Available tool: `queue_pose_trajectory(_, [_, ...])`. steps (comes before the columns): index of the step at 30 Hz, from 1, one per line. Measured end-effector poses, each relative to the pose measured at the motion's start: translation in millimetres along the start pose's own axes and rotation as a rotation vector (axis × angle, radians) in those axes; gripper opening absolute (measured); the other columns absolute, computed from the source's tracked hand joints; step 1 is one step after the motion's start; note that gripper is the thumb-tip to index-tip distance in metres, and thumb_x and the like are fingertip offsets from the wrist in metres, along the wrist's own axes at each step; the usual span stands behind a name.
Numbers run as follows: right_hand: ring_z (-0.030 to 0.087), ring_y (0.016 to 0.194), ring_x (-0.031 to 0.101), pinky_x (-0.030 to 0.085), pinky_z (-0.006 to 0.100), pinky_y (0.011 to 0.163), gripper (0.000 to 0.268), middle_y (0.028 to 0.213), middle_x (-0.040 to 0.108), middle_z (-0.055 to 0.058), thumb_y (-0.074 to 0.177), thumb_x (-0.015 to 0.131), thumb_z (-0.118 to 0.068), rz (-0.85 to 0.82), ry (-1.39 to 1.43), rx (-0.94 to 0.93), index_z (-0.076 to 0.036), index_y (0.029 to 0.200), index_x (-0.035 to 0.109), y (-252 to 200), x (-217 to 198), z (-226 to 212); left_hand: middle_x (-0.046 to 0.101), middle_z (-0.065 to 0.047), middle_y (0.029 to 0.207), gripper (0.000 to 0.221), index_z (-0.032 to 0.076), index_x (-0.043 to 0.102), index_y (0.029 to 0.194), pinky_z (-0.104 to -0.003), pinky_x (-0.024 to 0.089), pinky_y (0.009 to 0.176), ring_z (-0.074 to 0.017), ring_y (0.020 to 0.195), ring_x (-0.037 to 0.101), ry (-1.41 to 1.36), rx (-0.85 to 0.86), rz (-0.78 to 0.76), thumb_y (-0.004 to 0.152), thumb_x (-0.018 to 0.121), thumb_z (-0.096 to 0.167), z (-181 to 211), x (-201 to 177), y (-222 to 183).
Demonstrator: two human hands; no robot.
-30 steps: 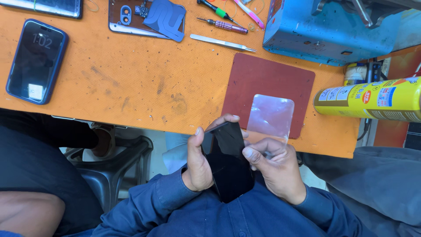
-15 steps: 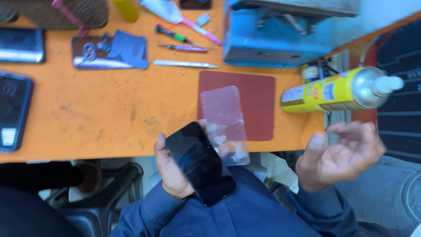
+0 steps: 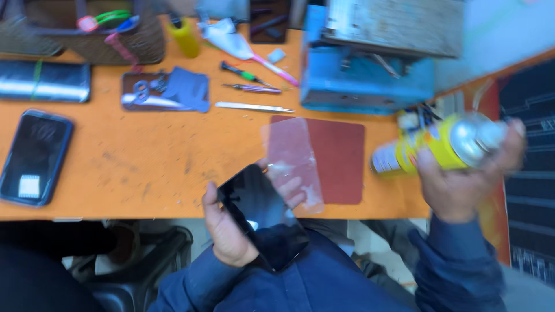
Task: The person cleans a mobile phone screen using a spray and a cloth, then begins to peel a layer from the internal frame of a disassembled device.
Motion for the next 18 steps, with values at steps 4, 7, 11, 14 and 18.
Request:
queue_pose_trajectory(4, [0.024,0.109,0.064,0.057,0.039,0.098,0.086,0.134,0.047,0.011,0.079,0.084,-0.006,-0.307,0.203,0.004,-0.010,0.149,0.034,3.3,-33.8,-47.7,0.051,-0.022,0.149,0.095,-0.002,0.042,0.150,-0.066,0.038,0.114,-0.0494,0.134,0.050,0.023,0.033,-0.020,0.090,0.048,0.072,3.5,8.3,6.4])
queue_pose_trajectory(7, [0.033,0.097,0.068,0.057,0.042,0.081,0.089,0.114,0.061,0.021,0.063,0.086,-0.018,-0.498,0.257,-0.311,-0.016,0.138,0.038,8.9,-15.7,-82.2,0.046,-0.022,0.153,0.096,-0.002,0.040,0.152,-0.064,0.038,0.116,-0.0477,0.137,0.049,0.032,0.064,-0.065,0.092,0.047,0.073,0.0,14.5,14.3])
queue_pose_trajectory(11, [0.033,0.091,0.071,0.059,0.039,0.071,0.091,0.113,0.064,0.019,0.062,0.087,-0.023,-0.703,0.178,-0.268,-0.020,0.140,0.041,3.9,-1.4,-101.5,0.042,-0.024,0.155,0.097,-0.002,0.038,0.153,-0.064,0.038,0.118,-0.0476,0.139,0.048,0.032,0.072,-0.070,0.093,0.046,0.073,-3.3,18.8,21.4])
queue_pose_trajectory(14, [0.033,0.088,0.072,0.059,0.039,0.069,0.091,0.112,0.064,0.019,0.064,0.087,-0.025,-0.711,0.191,-0.269,-0.020,0.141,0.040,0.0,5.5,-100.6,0.041,-0.024,0.156,0.098,-0.002,0.036,0.154,-0.063,0.038,0.118,-0.0474,0.139,0.048,0.043,0.062,-0.050,0.091,0.045,0.074,-4.9,21.4,24.0])
queue_pose_trajectory(18, [0.031,0.089,0.072,0.060,0.039,0.069,0.090,0.113,0.064,0.019,0.064,0.086,-0.024,-0.723,0.211,-0.245,-0.021,0.141,0.040,-6.2,4.4,-97.4,0.042,-0.024,0.156,0.100,-0.002,0.036,0.154,-0.063,0.037,0.117,-0.0476,0.139,0.048,0.054,0.053,-0.019,0.090,0.045,0.074,-6.6,23.3,27.1])
Point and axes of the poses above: each hand's wrist, its own y-axis towards the middle knuckle, its own x-axis out of the palm, z = x × y, the point moved 1 cm from there along y, towards the middle knuckle
